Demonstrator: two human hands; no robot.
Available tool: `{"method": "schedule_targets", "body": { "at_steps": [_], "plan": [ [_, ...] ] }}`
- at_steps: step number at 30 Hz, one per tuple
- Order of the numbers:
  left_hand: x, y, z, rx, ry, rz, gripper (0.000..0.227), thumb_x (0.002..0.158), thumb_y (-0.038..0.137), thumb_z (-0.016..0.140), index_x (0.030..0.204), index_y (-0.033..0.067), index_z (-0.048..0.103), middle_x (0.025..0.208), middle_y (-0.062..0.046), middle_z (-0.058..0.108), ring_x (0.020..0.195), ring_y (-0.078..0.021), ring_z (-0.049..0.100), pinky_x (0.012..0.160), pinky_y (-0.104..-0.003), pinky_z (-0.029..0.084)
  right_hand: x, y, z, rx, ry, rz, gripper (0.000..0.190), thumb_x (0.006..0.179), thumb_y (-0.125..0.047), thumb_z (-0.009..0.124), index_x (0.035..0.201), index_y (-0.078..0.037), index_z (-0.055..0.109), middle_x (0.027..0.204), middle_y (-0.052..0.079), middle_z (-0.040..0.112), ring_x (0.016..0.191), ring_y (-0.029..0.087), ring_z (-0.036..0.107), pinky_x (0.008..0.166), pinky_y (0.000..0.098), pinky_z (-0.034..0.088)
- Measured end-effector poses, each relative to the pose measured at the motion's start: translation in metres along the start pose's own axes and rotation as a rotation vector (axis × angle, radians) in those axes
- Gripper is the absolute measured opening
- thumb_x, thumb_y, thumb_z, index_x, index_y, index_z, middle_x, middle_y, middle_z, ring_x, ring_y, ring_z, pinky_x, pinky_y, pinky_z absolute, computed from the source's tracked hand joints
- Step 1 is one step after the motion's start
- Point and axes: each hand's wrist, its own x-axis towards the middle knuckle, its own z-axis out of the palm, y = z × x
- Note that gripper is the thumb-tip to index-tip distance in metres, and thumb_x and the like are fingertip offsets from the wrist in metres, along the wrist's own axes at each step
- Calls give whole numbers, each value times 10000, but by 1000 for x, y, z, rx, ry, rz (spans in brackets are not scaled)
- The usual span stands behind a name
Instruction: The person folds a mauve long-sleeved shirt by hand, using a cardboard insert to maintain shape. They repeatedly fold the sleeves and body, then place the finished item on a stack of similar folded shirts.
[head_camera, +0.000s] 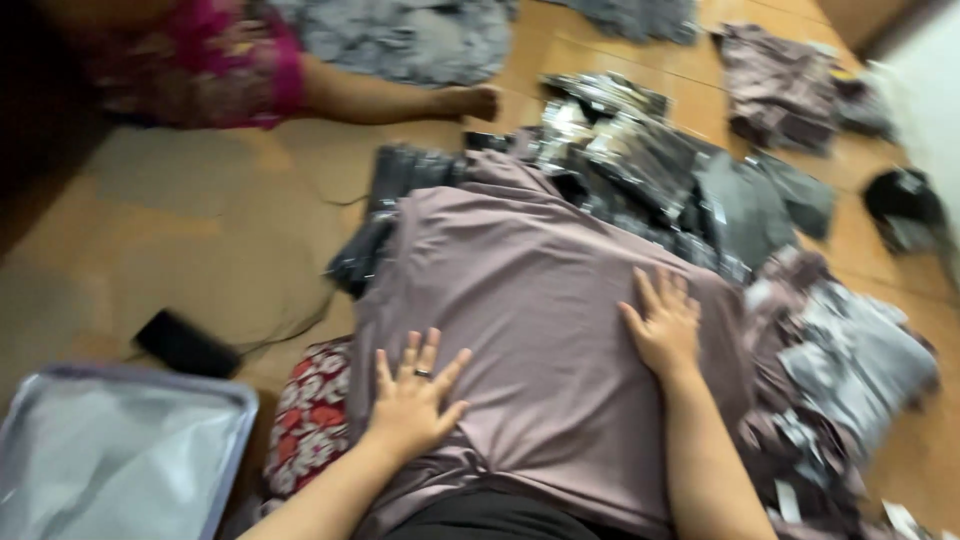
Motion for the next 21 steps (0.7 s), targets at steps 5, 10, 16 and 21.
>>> {"method": "schedule_targets", "body": {
  "at_steps": [5,10,16,21],
  "plan": [
    [-13,13,-16,-65,-72,141,761,915,755,351,1603,457,225,1719,-112,-14,1557,-379,-91,1117,-790,-21,-3,24,4,-73,-83,11,712,996,-698,376,1626,-368,337,1719,124,259,1561,382,249,1215,637,199],
    [54,-111,6,9,812,88,602,954,500,516,1489,224,493,1506,-66,500,1405,-286,400,1148,-629,213,2,20,5,-90,-136,67,719,993,-729,314,1636,-410,273,1738,64,209,1590,337,175,1239,596,165],
    [87,-274,46,-297,477,-635,778,941,300,683,1619,254,302,1613,-186,318,1486,-369,349,1144,-558,401,-5,13,6,-63,-117,141,703,974,-727,353,1617,-449,287,1739,17,207,1592,308,176,1248,584,158],
    [85,-347,114,-241,-5,-895,933,857,267,785,1641,210,282,1476,-248,487,1382,-438,504,1021,-640,493,-4,10,4,-54,-119,157,689,980,-700,379,1615,-445,301,1737,19,210,1597,305,162,1255,582,136]
  ]
}}
